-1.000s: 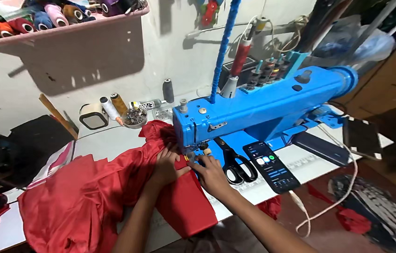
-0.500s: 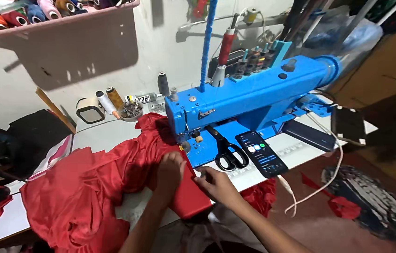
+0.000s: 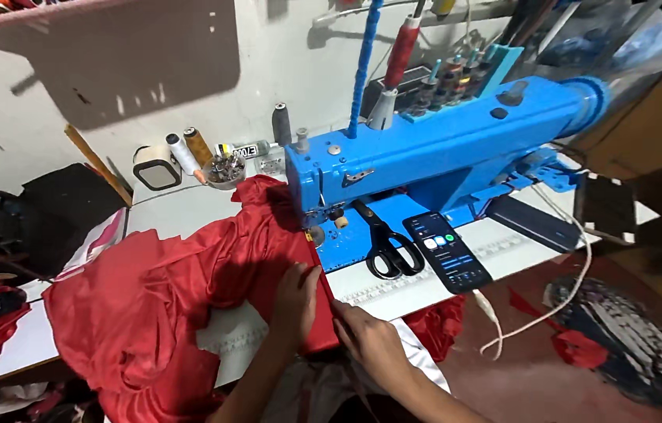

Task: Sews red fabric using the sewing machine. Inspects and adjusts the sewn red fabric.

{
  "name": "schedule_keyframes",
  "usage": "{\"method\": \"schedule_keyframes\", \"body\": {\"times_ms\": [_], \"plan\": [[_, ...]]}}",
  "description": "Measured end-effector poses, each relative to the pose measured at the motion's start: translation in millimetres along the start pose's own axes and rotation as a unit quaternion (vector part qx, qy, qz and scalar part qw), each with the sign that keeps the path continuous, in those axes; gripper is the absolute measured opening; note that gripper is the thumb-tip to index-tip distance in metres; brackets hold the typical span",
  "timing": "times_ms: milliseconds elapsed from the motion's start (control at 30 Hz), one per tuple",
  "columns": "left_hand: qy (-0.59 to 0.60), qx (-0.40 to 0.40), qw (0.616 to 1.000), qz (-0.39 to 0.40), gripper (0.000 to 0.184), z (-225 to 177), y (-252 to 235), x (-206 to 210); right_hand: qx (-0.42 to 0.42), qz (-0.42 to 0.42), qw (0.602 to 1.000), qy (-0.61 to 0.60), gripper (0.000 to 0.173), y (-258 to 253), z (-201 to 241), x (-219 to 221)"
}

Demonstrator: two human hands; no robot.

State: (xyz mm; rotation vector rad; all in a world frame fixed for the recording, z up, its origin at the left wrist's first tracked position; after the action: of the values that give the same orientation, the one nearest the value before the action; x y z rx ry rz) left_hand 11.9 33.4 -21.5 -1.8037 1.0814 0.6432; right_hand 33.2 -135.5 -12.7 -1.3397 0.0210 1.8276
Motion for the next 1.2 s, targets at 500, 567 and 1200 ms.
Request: {"method": "schedule_keyframes", "body": {"times_ms": [500,567,1200], "plan": [[0.005,-0.033,0.999,0.043,0.041,2.0,-8.2,-4.8,0.015,0.08,0.993,-0.087,0.023,-43.2,-19.6,-18.1],[0.0,-0.024,0.998,0.05,0.044,3.7,-9.4,-4.4,-0.006,0.057,0.996,-0.067,0.026,-65.8,-29.6,-10.9],[-0.005,-0.031,0.998,0.057,0.055,21.4,-23.4,-0.5,-0.073,0.0,0.996,0.043,0.034,-101.4,-52.8,34.8]]}}
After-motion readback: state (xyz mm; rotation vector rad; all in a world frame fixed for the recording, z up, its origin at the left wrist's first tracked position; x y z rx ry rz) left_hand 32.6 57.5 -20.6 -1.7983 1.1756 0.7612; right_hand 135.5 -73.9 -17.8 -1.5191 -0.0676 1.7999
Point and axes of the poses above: each hand's wrist, its own y-axis away from the middle knuckle, its own x-axis out of the palm, z = x × y, the point moved 2 cm from there along -y, towards the middle knuckle, and after that the axes turned 3 degrees about -x, right-handed, at the moved point
